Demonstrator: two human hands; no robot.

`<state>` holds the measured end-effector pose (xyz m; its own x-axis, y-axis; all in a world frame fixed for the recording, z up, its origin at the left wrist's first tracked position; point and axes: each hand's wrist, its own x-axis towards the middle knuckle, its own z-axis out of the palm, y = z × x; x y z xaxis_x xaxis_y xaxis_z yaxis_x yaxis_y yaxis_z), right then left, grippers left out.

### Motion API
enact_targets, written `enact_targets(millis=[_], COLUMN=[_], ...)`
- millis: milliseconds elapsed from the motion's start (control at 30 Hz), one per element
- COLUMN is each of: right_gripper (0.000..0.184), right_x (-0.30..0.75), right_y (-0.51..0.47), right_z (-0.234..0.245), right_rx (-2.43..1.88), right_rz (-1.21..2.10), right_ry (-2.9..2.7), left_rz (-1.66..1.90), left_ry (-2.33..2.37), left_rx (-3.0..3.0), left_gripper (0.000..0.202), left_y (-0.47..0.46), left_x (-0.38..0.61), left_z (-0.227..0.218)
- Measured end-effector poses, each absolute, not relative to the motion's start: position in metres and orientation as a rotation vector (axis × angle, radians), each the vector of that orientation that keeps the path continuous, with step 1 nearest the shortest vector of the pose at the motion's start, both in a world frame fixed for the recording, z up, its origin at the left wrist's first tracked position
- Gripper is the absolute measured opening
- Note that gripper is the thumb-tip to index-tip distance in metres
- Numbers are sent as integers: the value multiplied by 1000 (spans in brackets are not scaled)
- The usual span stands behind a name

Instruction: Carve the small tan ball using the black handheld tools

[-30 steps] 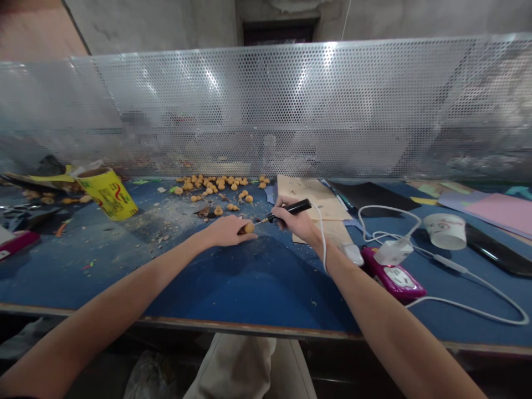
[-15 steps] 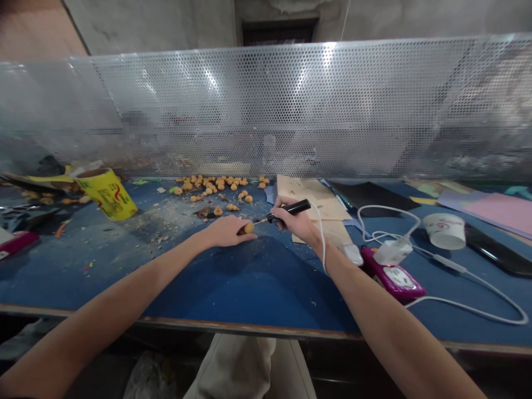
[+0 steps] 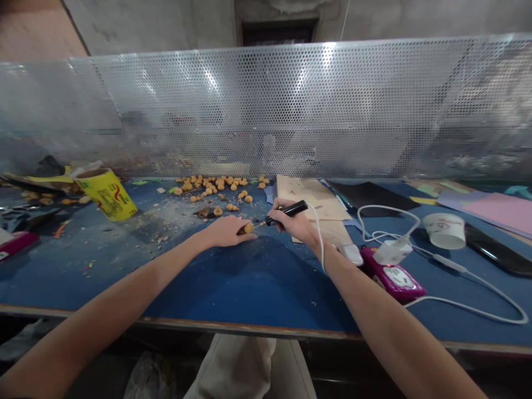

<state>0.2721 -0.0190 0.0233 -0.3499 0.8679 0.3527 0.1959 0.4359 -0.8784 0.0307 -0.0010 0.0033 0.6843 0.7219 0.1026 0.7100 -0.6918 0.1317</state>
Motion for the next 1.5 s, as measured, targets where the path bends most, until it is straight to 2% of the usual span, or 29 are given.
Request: enact_targets(millis=[1500], right_gripper=[25], right_x=[273], right_y=[-19], right_z=[25], right_rx=[-869], right_rz=[933], right_ry=[-1761], left_rz=[231], left_ry=[1151], left_rx=[2805], left_gripper=[55], left_y=[1], left_x=[30], left_z=[2])
